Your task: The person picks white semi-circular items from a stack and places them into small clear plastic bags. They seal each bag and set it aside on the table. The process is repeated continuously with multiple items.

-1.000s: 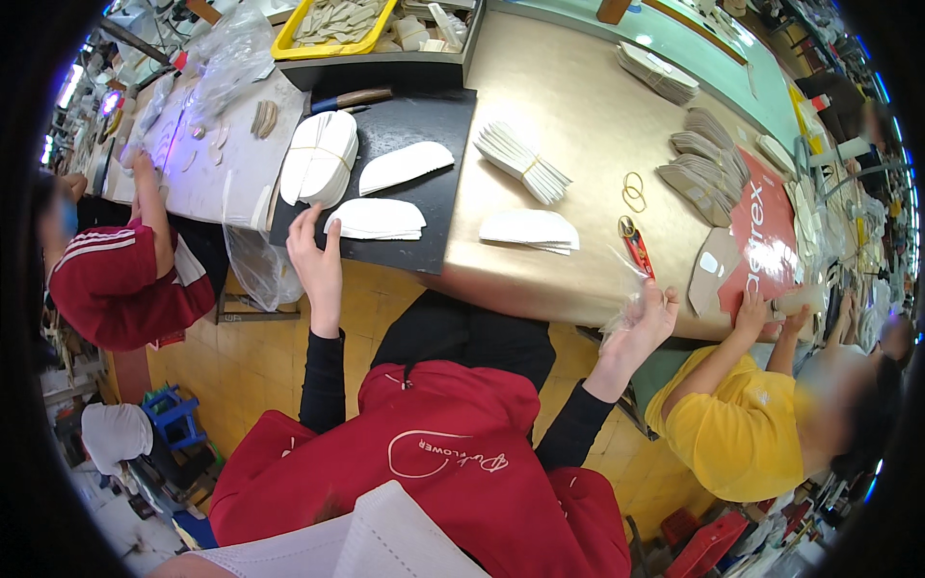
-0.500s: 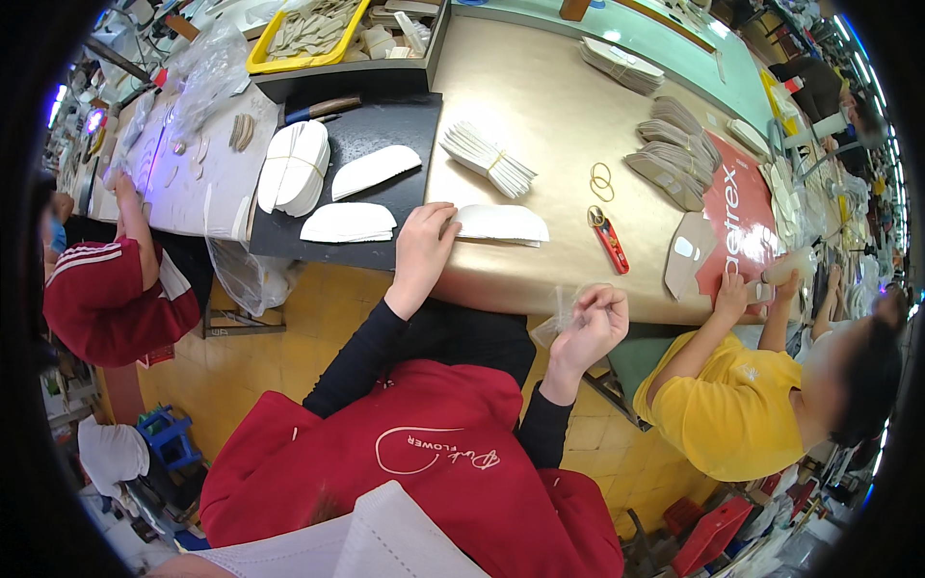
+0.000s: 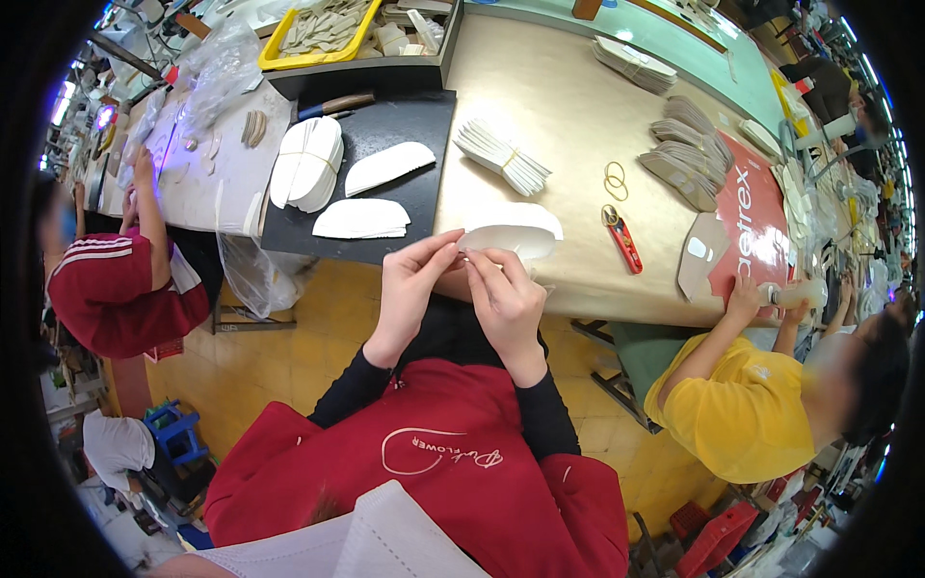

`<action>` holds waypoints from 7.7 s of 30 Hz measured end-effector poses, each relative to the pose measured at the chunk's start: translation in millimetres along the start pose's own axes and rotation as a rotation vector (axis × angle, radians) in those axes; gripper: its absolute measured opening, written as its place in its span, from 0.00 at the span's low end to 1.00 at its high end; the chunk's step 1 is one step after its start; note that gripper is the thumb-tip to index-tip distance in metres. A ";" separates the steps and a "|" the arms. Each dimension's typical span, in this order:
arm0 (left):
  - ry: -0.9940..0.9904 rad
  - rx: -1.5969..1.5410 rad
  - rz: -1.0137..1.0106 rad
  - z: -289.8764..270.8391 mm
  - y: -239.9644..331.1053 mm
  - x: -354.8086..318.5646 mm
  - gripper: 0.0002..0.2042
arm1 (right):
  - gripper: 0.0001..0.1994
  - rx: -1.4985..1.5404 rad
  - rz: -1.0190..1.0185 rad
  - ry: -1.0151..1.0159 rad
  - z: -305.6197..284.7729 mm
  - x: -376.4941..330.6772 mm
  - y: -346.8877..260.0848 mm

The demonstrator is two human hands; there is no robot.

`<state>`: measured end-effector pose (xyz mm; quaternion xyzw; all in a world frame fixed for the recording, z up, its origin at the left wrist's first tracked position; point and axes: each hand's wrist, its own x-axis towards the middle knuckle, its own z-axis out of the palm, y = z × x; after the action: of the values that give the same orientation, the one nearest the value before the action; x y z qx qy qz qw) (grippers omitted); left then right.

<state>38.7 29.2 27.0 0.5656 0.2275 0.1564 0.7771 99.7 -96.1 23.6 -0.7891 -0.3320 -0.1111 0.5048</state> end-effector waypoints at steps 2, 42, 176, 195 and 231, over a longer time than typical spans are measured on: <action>-0.003 -0.088 0.039 2.9 4.3 -9.3 0.17 | 0.09 -0.091 -0.086 0.019 1.7 1.8 1.0; 0.526 0.502 0.353 -125.6 7.2 14.3 0.06 | 0.06 0.878 0.903 0.735 -81.8 -20.1 90.8; 0.042 -0.165 0.099 -2.1 2.7 -28.8 0.06 | 0.07 0.786 0.727 -0.148 -15.3 -6.7 -15.9; 0.771 0.959 0.564 -128.2 -8.4 25.9 0.14 | 0.08 0.565 0.530 0.750 -112.9 -25.5 85.3; -0.014 0.466 0.696 5.3 -21.6 -22.5 0.13 | 0.02 0.416 0.565 0.052 -17.4 -10.2 -33.7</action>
<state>22.1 6.9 11.8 0.7703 0.0471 0.3503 0.5308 73.3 -106.4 50.8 -0.7270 -0.1030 0.0827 0.6739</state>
